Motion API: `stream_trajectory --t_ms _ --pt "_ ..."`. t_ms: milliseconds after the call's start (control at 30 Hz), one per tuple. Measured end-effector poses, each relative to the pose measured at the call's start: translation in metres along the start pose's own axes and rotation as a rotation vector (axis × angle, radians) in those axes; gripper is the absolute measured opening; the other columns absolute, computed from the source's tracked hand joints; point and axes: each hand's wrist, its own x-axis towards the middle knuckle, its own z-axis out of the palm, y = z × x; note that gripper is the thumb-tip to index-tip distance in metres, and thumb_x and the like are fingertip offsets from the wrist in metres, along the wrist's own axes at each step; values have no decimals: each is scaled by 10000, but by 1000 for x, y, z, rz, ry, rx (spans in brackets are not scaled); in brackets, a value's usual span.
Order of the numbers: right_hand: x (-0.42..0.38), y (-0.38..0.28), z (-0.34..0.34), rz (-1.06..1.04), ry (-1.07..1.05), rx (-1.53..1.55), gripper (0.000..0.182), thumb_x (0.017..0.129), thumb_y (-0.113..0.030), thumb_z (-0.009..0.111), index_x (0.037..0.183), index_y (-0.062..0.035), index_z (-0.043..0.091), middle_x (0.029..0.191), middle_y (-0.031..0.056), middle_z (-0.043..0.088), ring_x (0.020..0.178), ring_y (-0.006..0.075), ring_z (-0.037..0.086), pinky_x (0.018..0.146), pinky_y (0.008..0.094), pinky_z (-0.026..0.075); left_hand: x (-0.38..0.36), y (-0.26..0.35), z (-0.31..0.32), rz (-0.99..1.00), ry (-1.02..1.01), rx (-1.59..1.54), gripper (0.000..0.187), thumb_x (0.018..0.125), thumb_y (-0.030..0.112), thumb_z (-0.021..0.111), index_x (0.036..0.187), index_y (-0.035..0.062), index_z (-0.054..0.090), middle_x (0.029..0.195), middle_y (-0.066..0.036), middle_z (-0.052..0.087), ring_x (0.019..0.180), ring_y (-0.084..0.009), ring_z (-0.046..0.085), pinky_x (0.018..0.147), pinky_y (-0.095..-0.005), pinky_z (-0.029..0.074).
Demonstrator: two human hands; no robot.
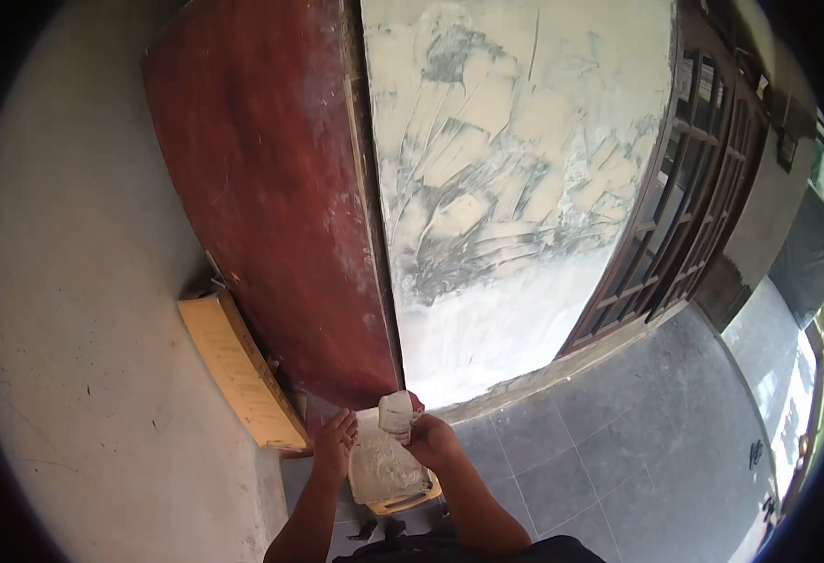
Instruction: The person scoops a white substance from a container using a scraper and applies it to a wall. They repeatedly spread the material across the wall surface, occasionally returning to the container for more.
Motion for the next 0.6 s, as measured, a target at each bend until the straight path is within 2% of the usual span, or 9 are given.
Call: stream_trajectory --t_ms 33,100,167,233,333,467,500,533,600 --pt "2 -2 -6 -29 -4 70 449 866 -63 393 1285 77 474 1281 221 558 1203 352 538 1088 476 378 4 0 5 -19 2 10 413 961 166 539 1335 -6 505 1296 -135 588 1186 -230 555 985 -329 405" --pt "-1 -15 -2 -5 -98 156 530 805 -43 424 1332 -35 483 1258 165 571 1181 328 549 1063 463 408 12 3 14 -7 -9 22 406 964 173 534 1329 -4 507 1301 -138 584 1187 -235 554 996 -337 404" --pt "-7 -38 11 -18 -153 202 532 773 -39 458 1301 -84 513 1238 129 584 1159 297 562 1034 433 432 10 20 38 -23 -36 -75 406 976 201 530 1330 3 501 1330 -149 565 1205 -252 551 1028 -359 399" --pt "-3 -72 36 -105 -205 185 544 782 -45 475 1326 -54 484 1256 141 577 1170 304 558 1045 431 425 14 53 77 38 -48 45 426 983 216 520 1348 -1 482 1374 -166 531 1265 -270 518 1075 -385 371" --pt "2 -153 96 -217 -223 136 554 785 -42 505 1336 -15 464 1251 123 585 1156 270 569 1025 384 438 30 123 132 303 -229 186 458 970 181 503 1381 -13 451 1416 -184 493 1333 -283 461 1106 -396 342" --pt "-26 -286 226 -522 -338 -190 431 920 -71 412 1334 49 429 1280 147 568 1168 258 571 1012 393 449 39 261 240 695 -351 373 549 927 112 485 1454 -3 384 1473 -155 437 1358 -246 426 1094 -338 345" --pt "-34 -317 258 -592 -420 -249 423 918 -90 469 1322 35 452 1234 116 593 1111 229 593 965 349 473 33 296 269 796 -320 455 519 941 121 496 1440 2 416 1463 -127 459 1332 -218 451 1069 -330 368" --pt "-43 -345 292 -679 -476 -309 380 927 -58 412 1279 67 480 1252 152 581 1130 241 594 945 364 484 30 329 298 872 -275 472 490 952 129 515 1421 3 448 1443 -117 487 1306 -199 470 1043 -335 392" --pt "-47 -405 351 -831 -570 -445 283 921 -46 468 1168 66 545 1099 120 612 955 199 602 874 354 486 33 390 342 1164 -197 612 449 969 143 516 1394 2 484 1387 -117 543 1265 -198 509 1023 -319 410"
